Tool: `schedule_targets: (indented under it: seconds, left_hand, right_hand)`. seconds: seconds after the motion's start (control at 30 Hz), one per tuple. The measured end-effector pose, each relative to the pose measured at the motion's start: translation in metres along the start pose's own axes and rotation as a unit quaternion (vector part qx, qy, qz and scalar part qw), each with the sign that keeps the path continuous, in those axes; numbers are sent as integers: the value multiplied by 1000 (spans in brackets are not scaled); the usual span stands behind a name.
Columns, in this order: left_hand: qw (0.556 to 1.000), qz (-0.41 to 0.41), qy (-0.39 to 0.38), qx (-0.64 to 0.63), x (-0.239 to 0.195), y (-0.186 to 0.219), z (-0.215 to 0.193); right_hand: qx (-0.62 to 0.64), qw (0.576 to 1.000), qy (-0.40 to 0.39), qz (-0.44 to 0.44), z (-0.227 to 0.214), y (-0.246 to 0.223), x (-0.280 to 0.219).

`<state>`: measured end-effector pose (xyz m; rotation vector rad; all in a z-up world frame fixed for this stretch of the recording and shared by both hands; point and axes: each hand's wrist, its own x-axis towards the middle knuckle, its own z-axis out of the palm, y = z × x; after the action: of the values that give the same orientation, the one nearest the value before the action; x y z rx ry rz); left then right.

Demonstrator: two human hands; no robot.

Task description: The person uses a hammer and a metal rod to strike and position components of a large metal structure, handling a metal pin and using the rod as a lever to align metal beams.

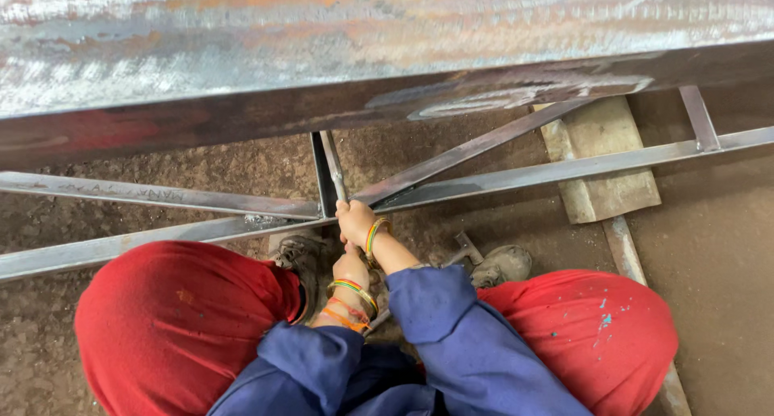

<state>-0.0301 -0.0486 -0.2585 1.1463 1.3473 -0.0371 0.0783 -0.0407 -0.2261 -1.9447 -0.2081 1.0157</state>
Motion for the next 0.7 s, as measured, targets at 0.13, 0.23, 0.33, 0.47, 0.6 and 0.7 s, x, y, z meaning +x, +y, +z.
schedule_targets:
  seconds: [0.13,0.23,0.33,0.47,0.6,0.7]
  left_hand:
    - [986,-100,-57,-119,29,21,6]
    - [983,-110,-97,-111,29,50,8]
    - [988,-70,-112,-74,10,60,15]
    - [981,-97,-164,-35,3,51,21]
    - [981,-101,-162,-30,23,44,31]
    - [959,-107,-151,-216,22,4,44]
  right_hand:
    - [-9,1000,7,-3,-8,-19,20]
    - [-43,999,19,-5,-15,-29,35]
    - [-25,998,31,46,-28,-19,31]
    - [-31,988,129,73,-51,0,19]
    - [-112,966,221,74,-64,-18,11]
    - [-182,967,169,50,-55,-27,-6]
